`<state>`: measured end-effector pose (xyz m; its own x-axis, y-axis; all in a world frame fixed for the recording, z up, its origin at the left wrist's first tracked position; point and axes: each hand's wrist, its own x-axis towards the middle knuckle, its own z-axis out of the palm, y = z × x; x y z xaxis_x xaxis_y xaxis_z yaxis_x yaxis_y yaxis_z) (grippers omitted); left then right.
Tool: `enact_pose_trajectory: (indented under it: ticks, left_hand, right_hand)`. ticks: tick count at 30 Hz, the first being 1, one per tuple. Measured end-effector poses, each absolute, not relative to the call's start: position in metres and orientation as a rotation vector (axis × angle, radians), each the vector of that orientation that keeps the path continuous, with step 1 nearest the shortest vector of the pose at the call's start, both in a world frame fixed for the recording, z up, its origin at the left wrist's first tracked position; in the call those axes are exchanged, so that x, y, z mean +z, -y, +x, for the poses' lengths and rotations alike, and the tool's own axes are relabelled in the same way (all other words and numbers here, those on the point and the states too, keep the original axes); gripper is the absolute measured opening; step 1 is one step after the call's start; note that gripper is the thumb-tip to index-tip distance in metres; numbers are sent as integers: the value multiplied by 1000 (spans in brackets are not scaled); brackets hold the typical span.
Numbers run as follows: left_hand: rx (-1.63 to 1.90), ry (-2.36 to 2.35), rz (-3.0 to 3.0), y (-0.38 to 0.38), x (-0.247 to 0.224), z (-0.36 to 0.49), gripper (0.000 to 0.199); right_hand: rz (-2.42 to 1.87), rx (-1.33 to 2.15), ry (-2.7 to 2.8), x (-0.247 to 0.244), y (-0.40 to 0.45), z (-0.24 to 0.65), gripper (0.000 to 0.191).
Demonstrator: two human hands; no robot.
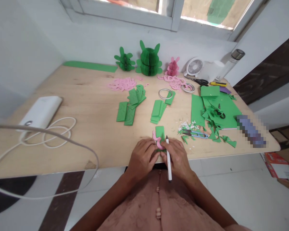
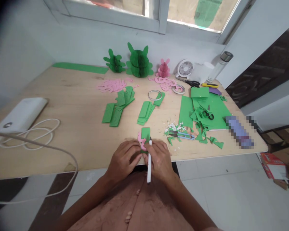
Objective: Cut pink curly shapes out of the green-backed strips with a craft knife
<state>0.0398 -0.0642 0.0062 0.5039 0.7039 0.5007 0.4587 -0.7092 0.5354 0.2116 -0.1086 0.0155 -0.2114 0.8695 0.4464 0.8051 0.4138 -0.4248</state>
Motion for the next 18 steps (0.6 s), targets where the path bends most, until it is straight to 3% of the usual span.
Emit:
enact_pose_trajectory:
  ticks: [9, 18]
  left_hand:
    - [892, -1136, 2451, 63, 10, 41, 21]
    - [856, -1380, 2446, 45, 9, 41, 13]
  right_hand:
    - [-1393, 90, 2033, 10, 108, 212, 31]
    - [-1390, 80, 2037, 9, 107, 212, 30]
